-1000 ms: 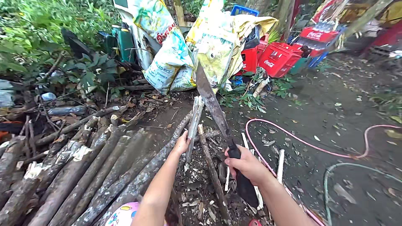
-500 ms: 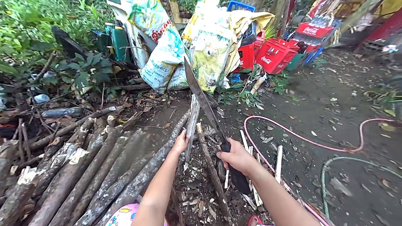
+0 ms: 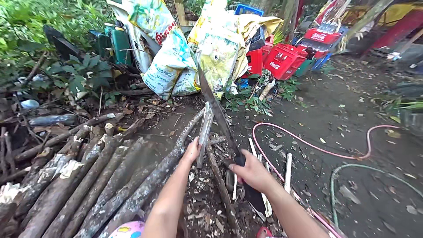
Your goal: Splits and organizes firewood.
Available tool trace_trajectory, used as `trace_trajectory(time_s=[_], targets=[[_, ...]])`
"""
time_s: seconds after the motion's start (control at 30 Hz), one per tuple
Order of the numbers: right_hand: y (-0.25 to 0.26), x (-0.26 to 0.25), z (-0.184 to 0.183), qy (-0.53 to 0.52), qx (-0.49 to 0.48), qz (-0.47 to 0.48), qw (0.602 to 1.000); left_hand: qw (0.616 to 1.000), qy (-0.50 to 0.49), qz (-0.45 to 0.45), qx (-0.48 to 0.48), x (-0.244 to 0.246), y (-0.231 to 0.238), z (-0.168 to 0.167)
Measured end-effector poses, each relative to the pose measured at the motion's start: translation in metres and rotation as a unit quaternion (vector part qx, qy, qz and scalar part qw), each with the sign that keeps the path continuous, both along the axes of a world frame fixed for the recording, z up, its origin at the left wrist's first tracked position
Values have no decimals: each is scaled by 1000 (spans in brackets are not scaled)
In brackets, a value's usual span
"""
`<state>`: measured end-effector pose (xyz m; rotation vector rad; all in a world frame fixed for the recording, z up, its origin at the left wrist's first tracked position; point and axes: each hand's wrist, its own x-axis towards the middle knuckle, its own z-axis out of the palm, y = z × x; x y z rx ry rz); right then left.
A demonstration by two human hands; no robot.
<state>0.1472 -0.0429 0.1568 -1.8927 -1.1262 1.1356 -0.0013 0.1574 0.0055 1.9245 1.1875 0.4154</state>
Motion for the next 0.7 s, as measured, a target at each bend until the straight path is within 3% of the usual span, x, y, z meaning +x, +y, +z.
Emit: trace_trajectory(time_s=[0.1,0.17,0.27,0.37,0.47,0.57,0.63,0.7], targets=[[-12,0,6,4,85,-32,996,998,-7,-5,67,-2,2,25],[-10,2,-3,-3,87,-42,995,995,-14,2,98,-2,8,20],[7,1,-29,0,-15,-43,999,1000,29,1,-9,-12,11,-23],[23,-2,-21,53,-6,-79,995,994,-55,87,-44,-16,-2,-31],[32,-11,-12,97,7,-87,991,973,-165,106,-120,-12,-49,16],[44,-23,-15,71,41,-54,995,932,-249,-11,-262,-12,-105,83],[50,-29,-18,-15,45,31,998,919,-271,-71,-277,-18,-131,111],[52,-30,-15,-60,40,144,987,927,-271,-25,-257,-24,-143,126]])
